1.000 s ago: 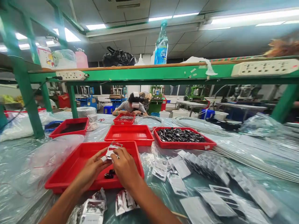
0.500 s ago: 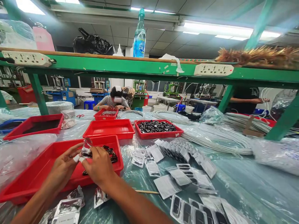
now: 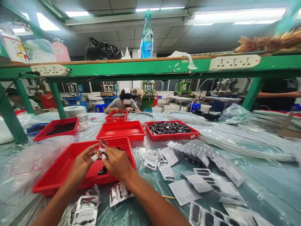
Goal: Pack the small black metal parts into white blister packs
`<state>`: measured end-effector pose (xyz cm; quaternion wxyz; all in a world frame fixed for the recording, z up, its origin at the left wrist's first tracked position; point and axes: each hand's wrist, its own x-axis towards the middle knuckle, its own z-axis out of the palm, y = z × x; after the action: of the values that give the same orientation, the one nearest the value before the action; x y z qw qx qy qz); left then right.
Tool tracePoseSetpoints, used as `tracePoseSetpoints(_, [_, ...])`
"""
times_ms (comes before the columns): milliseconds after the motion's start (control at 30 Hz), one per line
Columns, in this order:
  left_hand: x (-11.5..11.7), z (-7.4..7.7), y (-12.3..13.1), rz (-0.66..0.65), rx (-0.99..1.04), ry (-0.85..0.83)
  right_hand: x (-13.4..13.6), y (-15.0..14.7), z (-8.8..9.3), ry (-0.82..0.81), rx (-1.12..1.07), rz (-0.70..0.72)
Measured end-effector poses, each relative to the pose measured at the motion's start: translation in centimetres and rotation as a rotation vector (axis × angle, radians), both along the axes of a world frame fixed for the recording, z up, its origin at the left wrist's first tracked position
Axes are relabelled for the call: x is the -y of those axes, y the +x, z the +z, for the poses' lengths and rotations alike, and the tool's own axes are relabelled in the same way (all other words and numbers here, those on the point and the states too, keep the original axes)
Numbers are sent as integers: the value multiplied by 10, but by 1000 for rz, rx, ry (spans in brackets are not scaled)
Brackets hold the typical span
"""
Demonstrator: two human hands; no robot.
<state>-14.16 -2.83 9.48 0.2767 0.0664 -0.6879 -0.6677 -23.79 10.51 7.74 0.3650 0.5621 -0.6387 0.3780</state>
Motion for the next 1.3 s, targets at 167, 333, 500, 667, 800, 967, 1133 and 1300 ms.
tracePoseSetpoints(167, [-3,-4,-3,-7,10,107,-4,-1,3,-28,-54,7])
tracePoseSetpoints(333, [3,-7,-4,-49,-26,227,-5,4,10,-7,206,136])
tracePoseSetpoints(500, [21,-5,-2,107,-68,209,-8,-3,25,-86,745,121])
tracePoseSetpoints(667, [23,12,12,-31,-99,204,-42,-37,64,-25,709,-27])
tracePoseSetpoints(800, [-4,23,27,-463,159,-1,-98,-60,79,-63,697,-173])
tracePoseSetpoints(967, [-41,16,34,-735,602,-363,-148,-62,22,451,699,-386])
tracePoseSetpoints(1133, [-41,11,38,-414,575,-822,-178,-60,-22,551,577,-540])
tracePoseSetpoints(1300, [-32,12,37,-304,484,-904,-196,-61,-16,409,563,-575])
